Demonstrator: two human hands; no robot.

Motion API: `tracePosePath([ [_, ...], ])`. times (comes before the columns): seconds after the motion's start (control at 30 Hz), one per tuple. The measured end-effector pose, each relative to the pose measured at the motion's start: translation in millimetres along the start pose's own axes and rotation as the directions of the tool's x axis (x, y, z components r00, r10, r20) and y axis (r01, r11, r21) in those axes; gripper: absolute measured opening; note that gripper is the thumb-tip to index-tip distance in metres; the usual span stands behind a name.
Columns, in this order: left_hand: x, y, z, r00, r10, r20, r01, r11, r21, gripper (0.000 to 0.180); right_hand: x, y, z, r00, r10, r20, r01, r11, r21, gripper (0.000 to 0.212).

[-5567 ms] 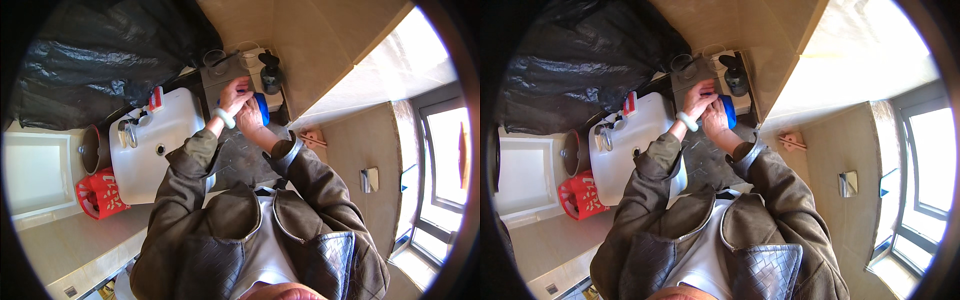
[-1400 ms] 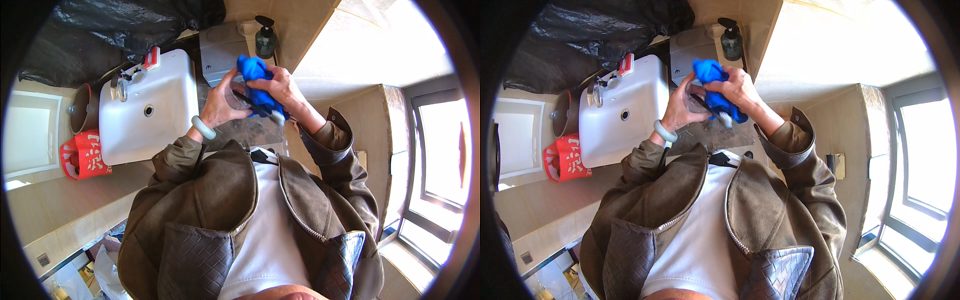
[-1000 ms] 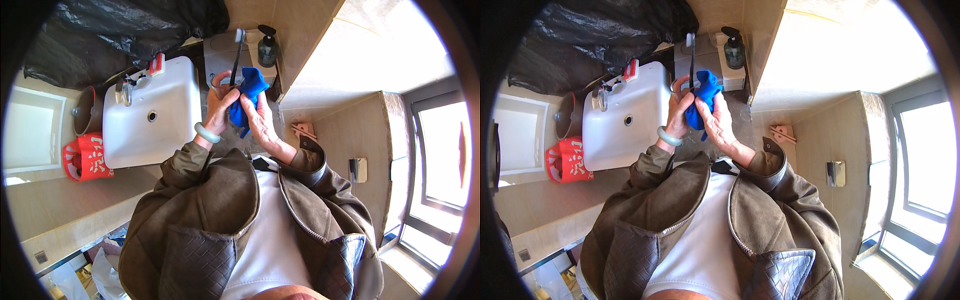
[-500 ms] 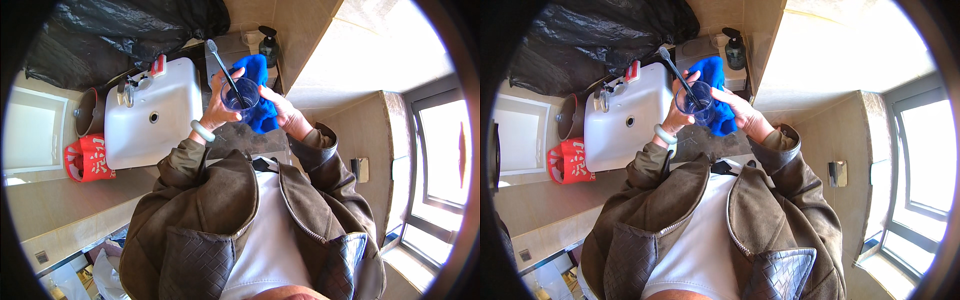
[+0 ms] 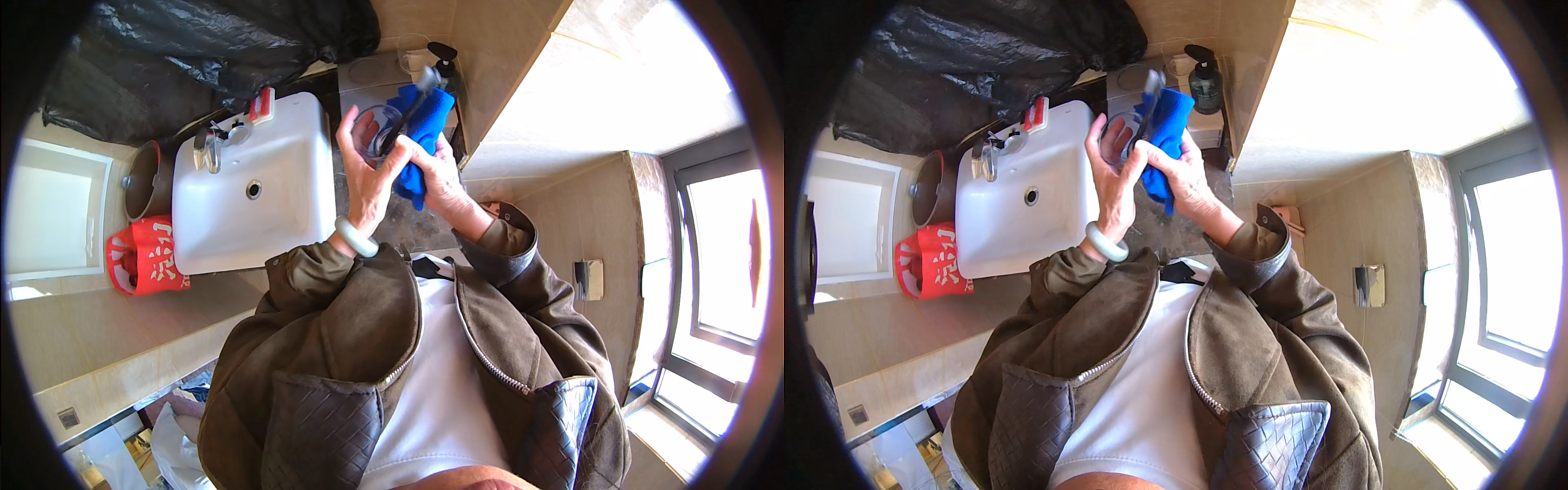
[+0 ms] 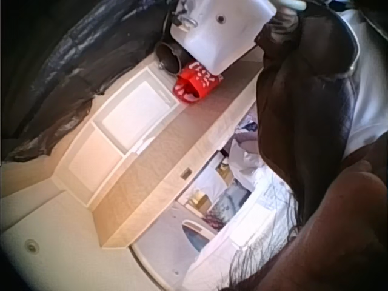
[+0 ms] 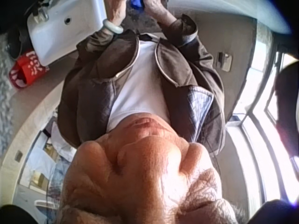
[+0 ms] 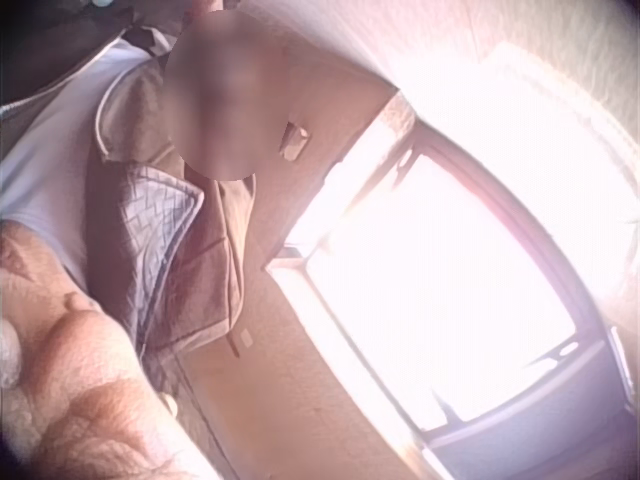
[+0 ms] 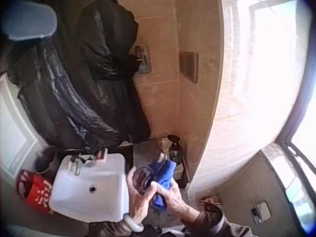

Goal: The person wipes a bathroom sink and countertop with a blue cloth, then cleans a toothbrush holder and glass, and finally wipes the window sill. The person handles a red cloth, a blue cloth, a toothbrush, and a glass during the cleaning process.

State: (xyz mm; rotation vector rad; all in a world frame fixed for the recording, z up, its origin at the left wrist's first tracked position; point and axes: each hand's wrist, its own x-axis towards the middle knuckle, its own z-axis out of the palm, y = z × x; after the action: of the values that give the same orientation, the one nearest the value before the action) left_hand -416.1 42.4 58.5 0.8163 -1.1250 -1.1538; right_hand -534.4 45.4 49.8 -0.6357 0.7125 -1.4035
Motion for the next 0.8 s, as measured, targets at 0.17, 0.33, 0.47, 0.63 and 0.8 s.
tracePosePath([
  [0.17,11,5,-7,0.994,-0.071,-0.089,0.055,0.984,-0.171,0.070,-12,-13,37,0.991,0.094,-0.095,-0.069,0.969,0.238,0.045],
  [0.33,14,9,-16,0.993,-0.107,0.053,0.114,0.979,-0.168,0.068,14,-17,8,0.970,0.244,-0.019,-0.244,0.969,0.032,0.053],
  [0.47,19,9,-20,0.974,-0.197,0.113,0.210,0.970,-0.120,0.075,23,-33,18,0.939,0.344,-0.013,-0.344,0.936,-0.074,0.054],
  [0.63,26,-7,-25,0.993,-0.106,0.053,0.113,0.979,-0.168,0.068,25,-6,13,0.980,0.193,-0.055,-0.200,0.962,-0.184,0.046],
  [0.8,32,0,-26,0.981,-0.187,-0.046,0.171,0.958,-0.232,0.064,11,16,13,0.995,0.085,-0.061,-0.085,0.996,-0.007,0.044],
])
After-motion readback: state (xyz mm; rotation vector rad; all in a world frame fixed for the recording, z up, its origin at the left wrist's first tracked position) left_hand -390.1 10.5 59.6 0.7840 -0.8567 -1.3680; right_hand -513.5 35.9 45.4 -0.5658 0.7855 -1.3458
